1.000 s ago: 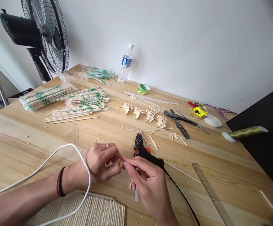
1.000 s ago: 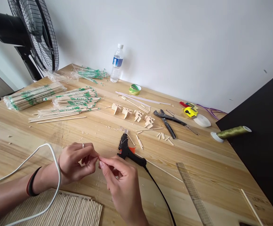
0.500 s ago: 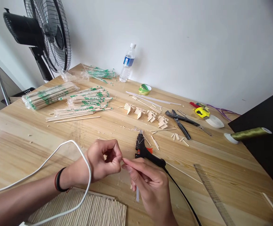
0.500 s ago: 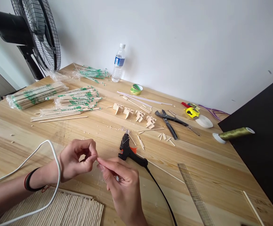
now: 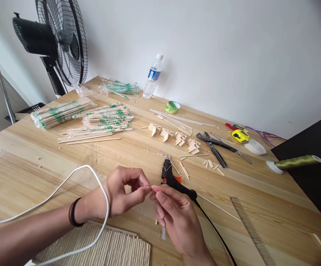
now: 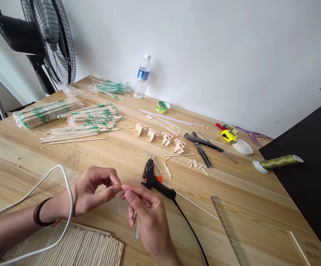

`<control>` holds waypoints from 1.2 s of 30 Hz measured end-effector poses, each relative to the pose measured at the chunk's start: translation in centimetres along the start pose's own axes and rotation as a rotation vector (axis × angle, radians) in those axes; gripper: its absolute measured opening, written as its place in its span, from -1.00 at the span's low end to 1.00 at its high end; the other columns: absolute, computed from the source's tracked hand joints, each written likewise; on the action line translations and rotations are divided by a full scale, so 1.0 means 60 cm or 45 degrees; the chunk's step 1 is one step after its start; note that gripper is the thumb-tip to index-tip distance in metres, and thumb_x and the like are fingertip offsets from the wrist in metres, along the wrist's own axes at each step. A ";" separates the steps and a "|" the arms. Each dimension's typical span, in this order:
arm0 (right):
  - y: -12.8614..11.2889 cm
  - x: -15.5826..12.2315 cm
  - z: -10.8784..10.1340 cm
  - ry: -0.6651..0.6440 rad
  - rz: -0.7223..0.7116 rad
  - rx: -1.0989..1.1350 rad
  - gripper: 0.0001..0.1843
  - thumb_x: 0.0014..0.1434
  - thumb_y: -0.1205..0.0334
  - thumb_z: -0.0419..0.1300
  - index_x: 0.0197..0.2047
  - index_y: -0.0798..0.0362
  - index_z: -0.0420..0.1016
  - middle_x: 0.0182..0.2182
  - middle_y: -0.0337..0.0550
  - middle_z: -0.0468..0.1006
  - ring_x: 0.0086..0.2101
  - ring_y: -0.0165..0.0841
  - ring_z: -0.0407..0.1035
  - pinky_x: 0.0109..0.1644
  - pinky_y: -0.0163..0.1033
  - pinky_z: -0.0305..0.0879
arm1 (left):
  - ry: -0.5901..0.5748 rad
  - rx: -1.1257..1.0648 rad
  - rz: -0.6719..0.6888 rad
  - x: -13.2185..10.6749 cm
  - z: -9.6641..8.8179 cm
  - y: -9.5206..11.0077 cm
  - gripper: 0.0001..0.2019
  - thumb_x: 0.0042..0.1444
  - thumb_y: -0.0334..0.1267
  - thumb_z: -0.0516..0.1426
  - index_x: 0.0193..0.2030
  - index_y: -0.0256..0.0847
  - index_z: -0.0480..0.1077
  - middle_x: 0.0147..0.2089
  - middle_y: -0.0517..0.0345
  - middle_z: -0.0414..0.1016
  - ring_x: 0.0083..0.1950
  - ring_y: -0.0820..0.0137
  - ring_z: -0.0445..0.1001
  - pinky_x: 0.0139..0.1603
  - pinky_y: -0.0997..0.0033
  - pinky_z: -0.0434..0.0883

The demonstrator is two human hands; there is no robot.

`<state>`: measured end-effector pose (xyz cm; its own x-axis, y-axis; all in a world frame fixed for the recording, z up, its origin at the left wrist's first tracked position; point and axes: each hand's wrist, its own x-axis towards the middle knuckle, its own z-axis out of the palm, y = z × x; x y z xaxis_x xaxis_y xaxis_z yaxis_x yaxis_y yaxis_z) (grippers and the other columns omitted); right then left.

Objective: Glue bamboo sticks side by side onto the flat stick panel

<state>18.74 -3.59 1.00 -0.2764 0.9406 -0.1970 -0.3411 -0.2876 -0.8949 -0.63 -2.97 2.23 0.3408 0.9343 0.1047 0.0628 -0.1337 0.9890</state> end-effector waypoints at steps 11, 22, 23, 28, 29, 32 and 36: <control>0.004 -0.004 -0.012 -0.035 -0.190 -0.373 -0.82 0.31 0.06 0.40 -0.06 -0.21 0.80 -0.34 -0.19 0.63 -0.59 -0.55 0.27 -0.60 -0.42 0.26 | 0.017 0.126 0.021 0.002 -0.002 -0.002 -0.75 0.39 -0.19 0.15 -0.26 -0.28 0.53 -0.39 0.13 0.58 -0.40 0.47 0.41 -0.38 0.48 0.33; -0.005 -0.012 0.002 -0.033 -0.466 -0.621 -0.78 0.33 0.22 0.35 -0.03 -0.25 0.80 -0.40 -0.19 0.64 -0.60 -0.50 0.30 -0.60 -0.40 0.30 | 0.068 0.113 0.034 -0.001 0.004 -0.011 -0.86 0.25 -0.33 0.13 -0.36 -0.19 0.41 -0.46 0.27 0.40 -0.42 0.48 0.29 -0.38 0.47 0.27; -0.004 -0.013 0.000 -0.042 -0.479 -0.595 -0.78 0.34 0.22 0.36 -0.04 -0.26 0.80 -0.40 -0.20 0.64 -0.60 -0.50 0.30 -0.60 -0.40 0.31 | 0.071 0.104 0.039 0.000 0.005 -0.012 -0.87 0.23 -0.34 0.14 -0.37 -0.19 0.41 -0.46 0.28 0.39 -0.42 0.48 0.28 -0.39 0.48 0.26; 0.001 -0.012 -0.012 -0.140 -0.375 -0.270 -0.88 0.30 0.06 0.42 -0.11 -0.27 0.80 -0.33 -0.18 0.66 -0.57 -0.49 0.30 -0.55 -0.35 0.30 | 0.040 0.079 0.017 0.001 0.005 -0.012 -0.89 0.15 -0.43 0.18 -0.39 -0.21 0.44 -0.47 0.30 0.41 -0.43 0.51 0.31 -0.38 0.52 0.28; 0.002 -0.010 -0.013 -0.160 -0.338 -0.194 -0.86 0.26 0.01 0.45 -0.12 -0.27 0.81 -0.32 -0.17 0.65 -0.55 -0.49 0.29 -0.53 -0.34 0.29 | 0.017 0.065 0.003 0.001 0.004 -0.011 -0.89 0.18 -0.42 0.19 -0.37 -0.22 0.46 -0.45 0.28 0.43 -0.42 0.51 0.33 -0.36 0.52 0.30; 0.001 -0.006 -0.014 -0.198 -0.255 -0.025 -0.71 0.10 -0.13 0.54 -0.13 -0.26 0.81 -0.36 -0.20 0.57 -0.52 -0.48 0.24 -0.49 -0.31 0.23 | -0.076 -0.029 -0.013 0.001 0.002 -0.003 -0.85 0.32 -0.31 0.19 -0.29 -0.26 0.53 -0.38 0.17 0.53 -0.37 0.48 0.40 -0.32 0.49 0.36; -0.002 0.000 -0.008 -0.191 -0.213 0.035 -0.63 0.03 -0.16 0.57 -0.10 -0.27 0.80 -0.41 -0.27 0.44 -0.51 -0.49 0.18 -0.46 -0.32 0.18 | -0.192 -0.293 -0.002 0.002 0.001 0.008 -0.82 0.40 -0.29 0.19 -0.23 -0.29 0.55 -0.25 0.00 0.66 -0.24 0.39 0.59 -0.18 0.41 0.50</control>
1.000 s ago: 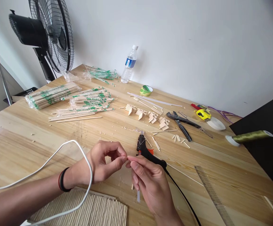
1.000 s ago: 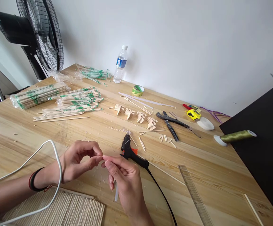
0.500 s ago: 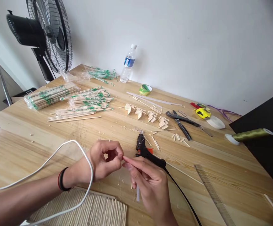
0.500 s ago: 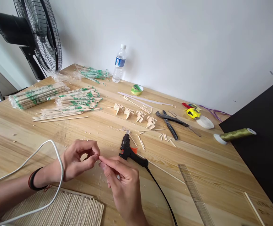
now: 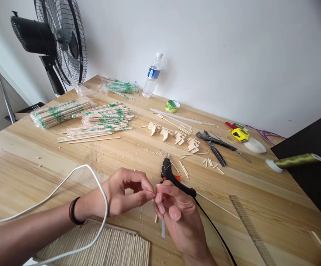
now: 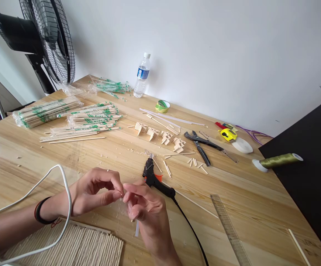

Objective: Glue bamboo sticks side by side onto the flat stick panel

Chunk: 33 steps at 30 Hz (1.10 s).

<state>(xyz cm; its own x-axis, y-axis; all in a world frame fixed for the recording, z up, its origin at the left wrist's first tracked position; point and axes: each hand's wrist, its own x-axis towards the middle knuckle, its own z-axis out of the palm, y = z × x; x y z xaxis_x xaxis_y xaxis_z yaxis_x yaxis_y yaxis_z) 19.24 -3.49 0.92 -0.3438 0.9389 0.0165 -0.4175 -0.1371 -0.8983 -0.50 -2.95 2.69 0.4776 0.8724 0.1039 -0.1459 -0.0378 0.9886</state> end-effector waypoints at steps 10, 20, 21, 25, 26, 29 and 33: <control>0.016 0.000 -0.010 0.011 -0.009 -0.146 -0.51 0.00 -0.24 0.57 -0.04 -0.23 0.78 -0.36 -0.27 0.43 -0.41 -0.44 0.25 -0.37 -0.30 0.25 | -0.066 -0.201 0.007 -0.004 -0.002 -0.006 -0.85 0.31 -0.25 0.33 -0.13 -0.32 0.64 -0.17 -0.07 0.70 -0.19 0.36 0.61 -0.15 0.40 0.52; 0.011 0.000 -0.008 0.109 -0.116 -0.344 -0.63 0.08 -0.17 0.55 -0.11 -0.20 0.78 -0.38 -0.25 0.49 -0.41 -0.42 0.33 -0.35 -0.31 0.31 | -0.003 -0.127 -0.007 0.000 -0.003 -0.009 -0.91 0.23 -0.30 0.37 -0.19 -0.29 0.68 -0.32 0.05 0.60 -0.32 0.46 0.43 -0.30 0.48 0.37; 0.010 0.000 -0.006 0.120 -0.131 -0.368 -0.65 0.09 -0.16 0.54 -0.12 -0.19 0.78 -0.38 -0.25 0.49 -0.41 -0.42 0.33 -0.36 -0.32 0.31 | 0.005 -0.111 -0.002 0.000 -0.004 -0.009 -0.91 0.24 -0.30 0.36 -0.20 -0.29 0.67 -0.34 0.07 0.58 -0.34 0.47 0.42 -0.32 0.48 0.37; 0.003 -0.001 -0.004 0.114 -0.159 -0.464 -0.72 0.16 -0.13 0.51 -0.13 -0.20 0.77 -0.41 -0.27 0.48 -0.43 -0.43 0.33 -0.37 -0.34 0.31 | -0.013 -0.058 -0.004 -0.001 -0.007 -0.008 -0.86 0.28 -0.26 0.32 -0.25 -0.30 0.63 -0.42 0.16 0.47 -0.41 0.49 0.36 -0.36 0.48 0.33; 0.001 -0.001 -0.004 0.108 -0.156 -0.481 -0.73 0.16 -0.12 0.50 -0.13 -0.20 0.76 -0.41 -0.27 0.48 -0.42 -0.43 0.33 -0.37 -0.34 0.31 | -0.019 -0.039 -0.011 -0.001 -0.008 -0.007 -0.85 0.29 -0.25 0.31 -0.25 -0.30 0.61 -0.41 0.16 0.46 -0.40 0.49 0.35 -0.36 0.48 0.33; -0.001 0.000 -0.005 0.092 -0.110 -0.499 -0.70 0.16 -0.14 0.49 -0.13 -0.18 0.75 -0.39 -0.26 0.49 -0.40 -0.40 0.36 -0.34 -0.33 0.33 | -0.038 0.029 -0.020 -0.001 -0.010 -0.006 -0.82 0.31 -0.21 0.29 -0.25 -0.29 0.57 -0.37 0.17 0.43 -0.36 0.47 0.32 -0.33 0.46 0.30; -0.002 0.001 -0.007 0.083 -0.009 -0.497 -0.63 0.14 -0.18 0.50 -0.12 -0.13 0.73 -0.41 -0.27 0.47 -0.40 -0.38 0.36 -0.32 -0.31 0.33 | -0.088 0.039 -0.031 -0.002 -0.009 -0.004 -0.79 0.37 -0.18 0.23 -0.24 -0.27 0.49 -0.34 0.19 0.36 -0.33 0.46 0.27 -0.31 0.45 0.27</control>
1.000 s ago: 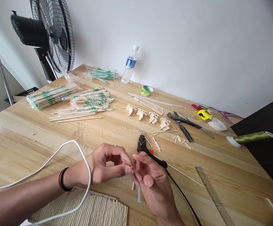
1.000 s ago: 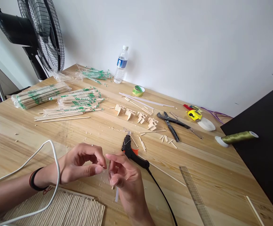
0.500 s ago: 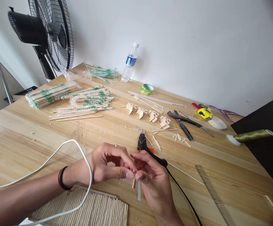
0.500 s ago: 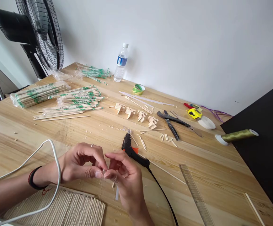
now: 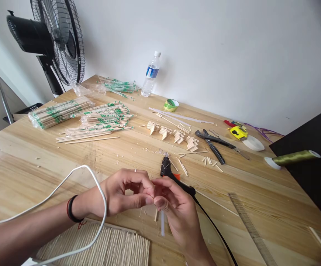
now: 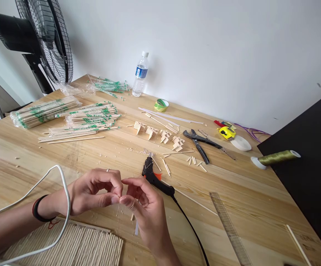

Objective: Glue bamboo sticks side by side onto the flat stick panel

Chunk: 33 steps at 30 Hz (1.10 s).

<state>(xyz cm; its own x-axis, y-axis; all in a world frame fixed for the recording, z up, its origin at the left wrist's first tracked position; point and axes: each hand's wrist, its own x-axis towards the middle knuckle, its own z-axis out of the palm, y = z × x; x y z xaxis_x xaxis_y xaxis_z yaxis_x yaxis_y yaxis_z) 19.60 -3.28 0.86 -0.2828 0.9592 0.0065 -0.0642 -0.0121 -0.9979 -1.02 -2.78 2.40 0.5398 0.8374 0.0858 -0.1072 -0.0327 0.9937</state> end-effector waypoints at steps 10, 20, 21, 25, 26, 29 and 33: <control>0.008 -0.007 0.009 -0.011 -0.010 -0.009 -0.66 0.28 -0.12 0.41 -0.03 -0.09 0.63 -0.38 -0.26 0.52 -0.42 -0.42 0.32 -0.35 -0.34 0.30 | -0.014 -0.075 0.017 0.003 0.004 0.008 -0.77 0.41 -0.19 0.19 -0.28 -0.25 0.39 -0.31 0.19 0.36 -0.29 0.46 0.31 -0.23 0.45 0.34; 0.012 -0.013 0.024 -0.112 0.139 0.344 -0.68 0.37 -0.09 0.33 0.03 -0.08 0.55 -0.32 -0.27 0.44 -0.44 -0.44 0.26 -0.36 -0.31 0.28 | -0.041 -0.218 0.013 0.002 0.012 0.005 -0.76 0.45 -0.17 0.17 -0.25 -0.24 0.36 -0.25 0.00 0.60 -0.20 0.32 0.63 -0.10 0.30 0.55; 0.013 -0.014 0.025 -0.133 0.159 0.376 -0.69 0.38 -0.09 0.32 0.04 -0.09 0.54 -0.31 -0.28 0.43 -0.43 -0.44 0.26 -0.35 -0.30 0.28 | -0.037 -0.222 0.009 0.002 0.013 0.005 -0.76 0.44 -0.17 0.18 -0.25 -0.24 0.36 -0.26 0.01 0.60 -0.21 0.32 0.64 -0.11 0.30 0.56; 0.014 -0.014 0.026 -0.196 0.224 0.451 -0.68 0.41 -0.13 0.27 0.04 -0.10 0.51 -0.31 -0.27 0.45 -0.41 -0.42 0.25 -0.32 -0.28 0.25 | -0.028 -0.181 0.011 0.001 0.015 0.004 -0.75 0.44 -0.14 0.18 -0.24 -0.24 0.37 -0.28 0.01 0.59 -0.24 0.34 0.62 -0.14 0.32 0.55; 0.013 -0.013 0.026 -0.201 0.236 0.470 -0.66 0.42 -0.15 0.25 0.03 -0.08 0.51 -0.32 -0.27 0.46 -0.40 -0.42 0.25 -0.32 -0.28 0.24 | -0.028 -0.161 0.012 0.001 0.016 0.005 -0.74 0.44 -0.13 0.18 -0.24 -0.25 0.37 -0.28 0.00 0.59 -0.24 0.34 0.62 -0.14 0.32 0.55; 0.009 -0.010 0.024 -0.176 0.266 0.517 -0.60 0.42 -0.21 0.22 0.01 -0.05 0.50 -0.37 -0.26 0.46 -0.41 -0.41 0.24 -0.33 -0.28 0.20 | -0.016 -0.143 0.012 0.002 0.019 0.004 -0.72 0.43 -0.11 0.18 -0.25 -0.27 0.40 -0.26 -0.05 0.62 -0.23 0.31 0.63 -0.14 0.30 0.56; 0.004 -0.007 0.020 -0.175 0.238 0.496 -0.58 0.38 -0.21 0.28 0.01 -0.03 0.50 -0.46 -0.35 0.39 -0.49 -0.46 0.17 -0.37 -0.30 0.12 | 0.020 -0.327 0.009 0.004 0.019 -0.001 -0.79 0.43 -0.17 0.22 -0.18 -0.29 0.46 -0.27 -0.06 0.68 -0.20 0.29 0.69 -0.06 0.24 0.59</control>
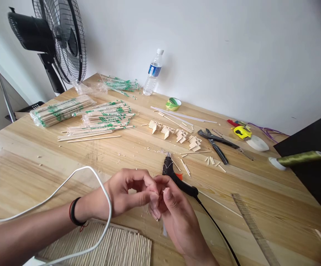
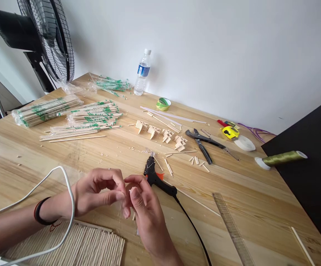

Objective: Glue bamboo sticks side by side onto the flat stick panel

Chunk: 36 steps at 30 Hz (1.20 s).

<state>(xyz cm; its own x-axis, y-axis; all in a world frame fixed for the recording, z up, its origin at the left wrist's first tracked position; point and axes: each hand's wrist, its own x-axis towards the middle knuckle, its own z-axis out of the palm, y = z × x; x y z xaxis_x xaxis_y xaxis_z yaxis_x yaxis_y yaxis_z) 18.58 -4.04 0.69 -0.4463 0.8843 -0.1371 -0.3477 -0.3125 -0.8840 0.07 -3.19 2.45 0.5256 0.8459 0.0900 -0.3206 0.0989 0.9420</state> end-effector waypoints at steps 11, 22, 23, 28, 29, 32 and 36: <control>0.012 0.000 -0.008 -0.005 -0.027 -0.104 -0.64 0.41 -0.15 0.26 -0.04 -0.02 0.49 -0.37 -0.26 0.48 -0.42 -0.41 0.27 -0.36 -0.28 0.18 | 0.059 -0.188 -0.003 0.005 -0.003 -0.009 -0.89 0.35 -0.29 0.31 -0.14 -0.29 0.51 -0.32 0.05 0.72 -0.29 0.37 0.72 -0.24 0.44 0.57; 0.009 0.001 -0.001 0.065 -0.087 -0.274 -0.64 0.42 -0.16 0.25 -0.03 -0.02 0.51 -0.39 -0.28 0.46 -0.43 -0.42 0.27 -0.35 -0.30 0.26 | 0.125 -0.003 -0.013 0.002 -0.005 -0.013 -0.78 0.37 -0.17 0.29 -0.20 -0.30 0.47 -0.37 0.03 0.70 -0.31 0.34 0.72 -0.28 0.41 0.58; 0.009 0.001 0.000 0.074 -0.089 -0.315 -0.64 0.43 -0.16 0.23 -0.03 -0.02 0.50 -0.39 -0.27 0.47 -0.43 -0.41 0.28 -0.34 -0.29 0.28 | 0.133 0.019 -0.014 0.002 -0.005 -0.013 -0.78 0.38 -0.16 0.28 -0.19 -0.30 0.47 -0.37 0.04 0.69 -0.32 0.35 0.71 -0.28 0.42 0.57; 0.007 -0.003 0.001 0.100 -0.100 -0.415 -0.63 0.45 -0.18 0.18 -0.03 -0.04 0.49 -0.38 -0.27 0.46 -0.41 -0.40 0.31 -0.31 -0.29 0.32 | 0.111 0.116 -0.008 -0.002 -0.004 -0.009 -0.77 0.43 -0.15 0.23 -0.18 -0.28 0.45 -0.34 0.05 0.67 -0.30 0.39 0.67 -0.24 0.43 0.55; 0.007 -0.004 0.002 0.103 -0.107 -0.420 -0.63 0.45 -0.18 0.18 -0.03 -0.05 0.49 -0.38 -0.27 0.45 -0.41 -0.40 0.31 -0.31 -0.29 0.33 | 0.103 0.133 -0.004 -0.003 -0.003 -0.007 -0.77 0.43 -0.14 0.22 -0.17 -0.28 0.44 -0.33 0.04 0.67 -0.29 0.39 0.67 -0.23 0.41 0.55; 0.007 -0.007 0.004 0.110 -0.116 -0.438 -0.65 0.45 -0.17 0.18 -0.01 -0.06 0.50 -0.35 -0.25 0.46 -0.38 -0.38 0.34 -0.31 -0.28 0.35 | 0.095 0.184 0.016 -0.004 -0.001 0.000 -0.75 0.44 -0.10 0.20 -0.16 -0.28 0.44 -0.32 0.01 0.66 -0.28 0.36 0.66 -0.21 0.37 0.54; 0.010 -0.011 0.010 0.137 -0.138 -0.404 -0.67 0.45 -0.14 0.18 -0.02 -0.06 0.49 -0.29 -0.18 0.49 -0.35 -0.33 0.37 -0.33 -0.26 0.36 | 0.083 0.258 0.043 -0.004 0.003 0.006 -0.73 0.45 -0.09 0.17 -0.18 -0.27 0.42 -0.31 -0.04 0.67 -0.27 0.34 0.66 -0.18 0.35 0.55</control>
<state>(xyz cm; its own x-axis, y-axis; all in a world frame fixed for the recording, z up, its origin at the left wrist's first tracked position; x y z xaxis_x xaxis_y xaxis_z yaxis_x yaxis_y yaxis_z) 18.15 -5.00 0.52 -0.3258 0.9431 -0.0665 -0.1071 -0.1067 -0.9885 -0.03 -3.44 2.80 0.4629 0.8798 0.1080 -0.1689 -0.0321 0.9851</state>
